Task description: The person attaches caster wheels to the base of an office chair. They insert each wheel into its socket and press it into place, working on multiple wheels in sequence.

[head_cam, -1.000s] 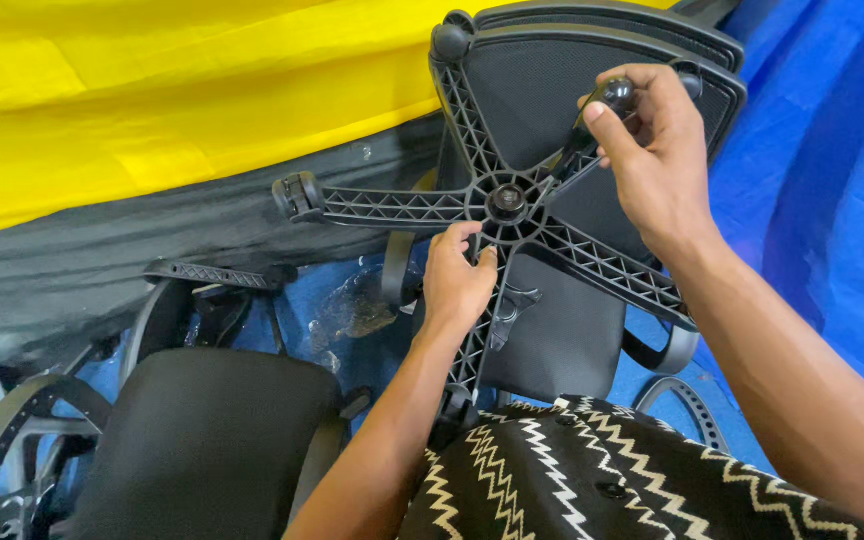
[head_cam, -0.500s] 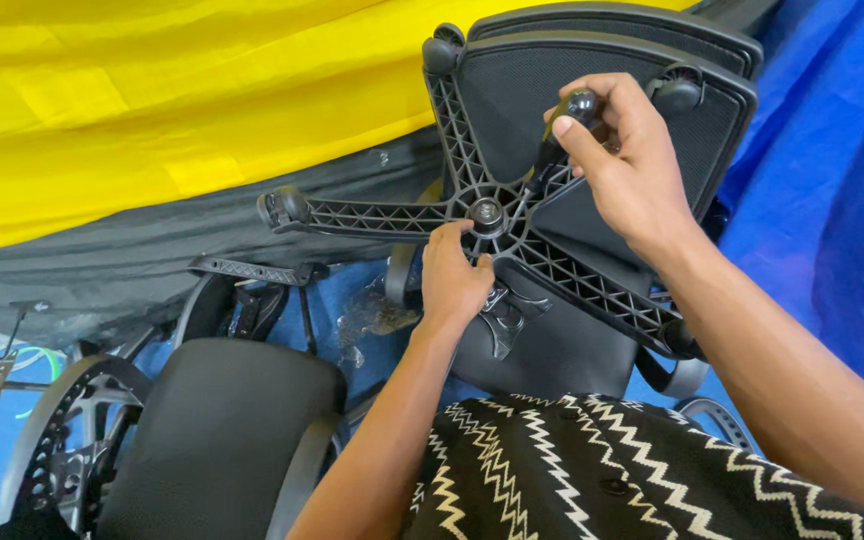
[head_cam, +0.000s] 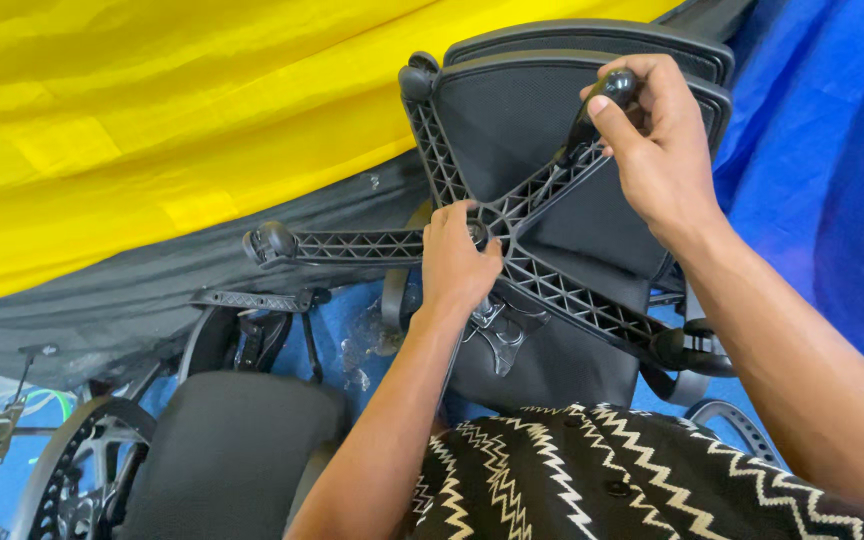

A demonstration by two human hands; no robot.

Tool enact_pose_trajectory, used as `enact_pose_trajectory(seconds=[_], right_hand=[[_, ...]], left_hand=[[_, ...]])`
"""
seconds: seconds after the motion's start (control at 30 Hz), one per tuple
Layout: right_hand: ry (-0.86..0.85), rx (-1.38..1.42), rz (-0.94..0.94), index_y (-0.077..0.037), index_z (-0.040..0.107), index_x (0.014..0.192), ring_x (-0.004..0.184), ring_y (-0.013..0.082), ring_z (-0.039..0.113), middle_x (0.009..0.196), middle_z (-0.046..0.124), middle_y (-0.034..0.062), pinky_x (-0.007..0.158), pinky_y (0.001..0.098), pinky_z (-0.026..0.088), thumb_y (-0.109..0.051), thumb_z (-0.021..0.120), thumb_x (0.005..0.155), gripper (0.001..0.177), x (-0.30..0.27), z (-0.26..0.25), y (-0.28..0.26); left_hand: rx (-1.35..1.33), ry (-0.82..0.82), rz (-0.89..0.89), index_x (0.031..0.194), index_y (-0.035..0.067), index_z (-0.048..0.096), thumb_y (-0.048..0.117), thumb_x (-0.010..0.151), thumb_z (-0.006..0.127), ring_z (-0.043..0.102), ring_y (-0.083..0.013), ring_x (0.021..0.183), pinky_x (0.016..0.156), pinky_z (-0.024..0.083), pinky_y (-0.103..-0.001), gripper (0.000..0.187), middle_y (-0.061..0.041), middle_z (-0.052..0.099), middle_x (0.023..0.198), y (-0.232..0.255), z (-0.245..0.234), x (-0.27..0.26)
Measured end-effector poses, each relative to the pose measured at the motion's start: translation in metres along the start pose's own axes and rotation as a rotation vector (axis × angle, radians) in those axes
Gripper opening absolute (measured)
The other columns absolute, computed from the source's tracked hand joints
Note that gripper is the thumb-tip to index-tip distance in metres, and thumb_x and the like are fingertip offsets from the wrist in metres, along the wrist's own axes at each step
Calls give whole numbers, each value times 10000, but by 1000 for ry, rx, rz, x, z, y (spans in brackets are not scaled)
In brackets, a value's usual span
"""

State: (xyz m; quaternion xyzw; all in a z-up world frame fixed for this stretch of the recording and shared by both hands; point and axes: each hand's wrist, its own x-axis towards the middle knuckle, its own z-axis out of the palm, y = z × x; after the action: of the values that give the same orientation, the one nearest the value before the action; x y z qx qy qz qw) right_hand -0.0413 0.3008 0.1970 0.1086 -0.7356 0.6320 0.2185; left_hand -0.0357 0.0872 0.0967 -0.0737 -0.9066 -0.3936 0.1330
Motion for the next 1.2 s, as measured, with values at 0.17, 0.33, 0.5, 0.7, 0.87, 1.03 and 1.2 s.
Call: enact_pose_trajectory(seconds=[0.17,0.33,0.5,0.7,0.87,1.03,1.2], right_hand=[[-18,-118,57,-37,542,1240,805,66,567,1036,638,26,722,234,493,-79,643,1044,225,-4,9,-4],[-40,-186,91,-56,559,1245,753,81,568,949,617,21,689,255,485,-104,658,1015,255,-1,22,-13],[-79,-287,75,-74,571,1245,744,96,599,912,632,29,684,272,501,-140,662,1000,270,-1,33,-18],[-108,-354,52,-68,584,1248,748,129,602,955,664,50,700,306,507,-178,671,977,305,-2,42,-18],[-136,-382,61,-68,584,1252,755,150,618,954,667,76,723,320,513,-187,674,976,314,1,44,-10],[-207,-399,-31,-57,616,1215,820,191,689,980,699,101,746,337,540,-167,710,920,329,4,49,1],[-252,-420,-42,-43,643,1140,808,236,719,988,723,135,737,357,560,-170,732,880,303,4,55,9]], left_hand=[[-22,-127,-53,1320,54,568,156,767,783,572,-372,1224,1036,458,-440,602,-191,609,1292,-21,9,29],[-52,-177,-127,1290,50,596,188,769,773,668,-336,1122,980,514,-410,568,-178,646,1255,-36,17,39],[-37,-87,-113,1251,41,630,149,745,795,648,-342,1159,983,510,-411,543,-187,673,1217,-41,20,45],[-47,-103,-107,1267,56,618,122,742,814,653,-318,1146,971,515,-400,564,-170,675,1211,-39,27,58],[-118,-165,-97,1223,72,655,134,758,803,715,-250,1060,934,554,-359,491,-119,727,1167,-41,31,65],[-324,-90,69,1183,55,671,98,746,858,725,-210,1008,866,583,-336,477,-100,726,1120,-23,26,65],[-504,134,129,1172,54,654,-11,785,827,733,-158,913,781,615,-284,428,-79,682,1080,11,21,60]])
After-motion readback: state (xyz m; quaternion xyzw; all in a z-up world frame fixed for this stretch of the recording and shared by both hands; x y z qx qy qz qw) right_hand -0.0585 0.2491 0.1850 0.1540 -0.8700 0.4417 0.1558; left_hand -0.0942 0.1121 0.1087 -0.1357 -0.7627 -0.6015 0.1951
